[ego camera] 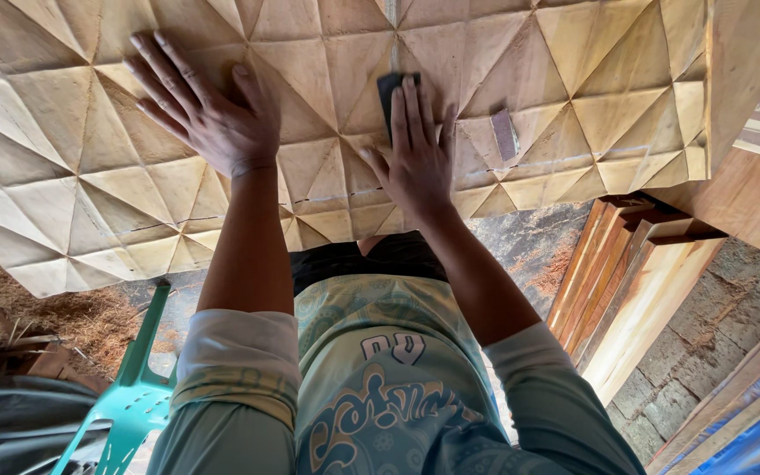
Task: The person sands a large wooden board with a geometric triangular pattern using a sanding block. They work systematically across the surface, smoothing the raised edges of the design.
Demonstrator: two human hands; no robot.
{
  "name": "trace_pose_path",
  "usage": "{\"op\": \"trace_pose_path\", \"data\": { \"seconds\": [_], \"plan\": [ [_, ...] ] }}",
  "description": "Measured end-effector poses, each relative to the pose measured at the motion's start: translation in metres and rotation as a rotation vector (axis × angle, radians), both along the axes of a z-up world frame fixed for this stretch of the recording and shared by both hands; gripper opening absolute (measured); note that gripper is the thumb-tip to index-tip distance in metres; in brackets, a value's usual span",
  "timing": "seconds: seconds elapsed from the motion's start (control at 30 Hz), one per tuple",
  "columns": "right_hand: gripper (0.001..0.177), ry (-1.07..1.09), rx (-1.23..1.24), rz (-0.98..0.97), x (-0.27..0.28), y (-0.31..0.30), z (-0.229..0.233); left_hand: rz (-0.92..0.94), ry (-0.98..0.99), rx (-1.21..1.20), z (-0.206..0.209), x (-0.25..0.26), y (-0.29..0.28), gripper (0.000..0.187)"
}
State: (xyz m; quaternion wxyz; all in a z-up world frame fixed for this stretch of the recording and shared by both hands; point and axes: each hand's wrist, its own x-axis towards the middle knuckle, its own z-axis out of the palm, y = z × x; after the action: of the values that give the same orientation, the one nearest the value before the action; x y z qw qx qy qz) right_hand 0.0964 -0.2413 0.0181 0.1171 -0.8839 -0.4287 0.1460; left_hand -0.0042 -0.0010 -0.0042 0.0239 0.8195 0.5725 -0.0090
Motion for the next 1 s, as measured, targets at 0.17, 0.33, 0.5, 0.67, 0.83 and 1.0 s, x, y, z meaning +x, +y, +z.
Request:
{"op": "trace_pose_path", "data": {
  "seconds": [0.17,0.33,0.5,0.67,0.83,1.0],
  "plan": [
    [0.090,-0.009,-0.088,-0.002,0.008,0.005,0.007,0.000,0.033,0.001,-0.004,0.001,0.001,0.082],
    [0.096,-0.005,-0.122,-0.037,0.009,0.003,0.001,0.004,0.100,-0.013,-0.002,0.000,0.004,0.081],
    [0.093,0.004,0.026,0.004,0.008,-0.010,-0.004,0.004,0.106,-0.012,0.003,0.002,0.002,0.081],
    [0.093,-0.004,0.017,0.067,0.023,-0.006,-0.004,0.012,0.138,-0.042,0.007,0.004,0.005,0.080],
    [0.092,0.001,0.026,0.109,0.027,-0.013,-0.008,0.014,0.160,-0.055,0.009,0.004,0.002,0.081],
    [0.094,0.007,-0.018,0.120,0.030,-0.007,-0.008,0.022,0.150,-0.065,0.012,0.006,0.005,0.081]
  ]
}}
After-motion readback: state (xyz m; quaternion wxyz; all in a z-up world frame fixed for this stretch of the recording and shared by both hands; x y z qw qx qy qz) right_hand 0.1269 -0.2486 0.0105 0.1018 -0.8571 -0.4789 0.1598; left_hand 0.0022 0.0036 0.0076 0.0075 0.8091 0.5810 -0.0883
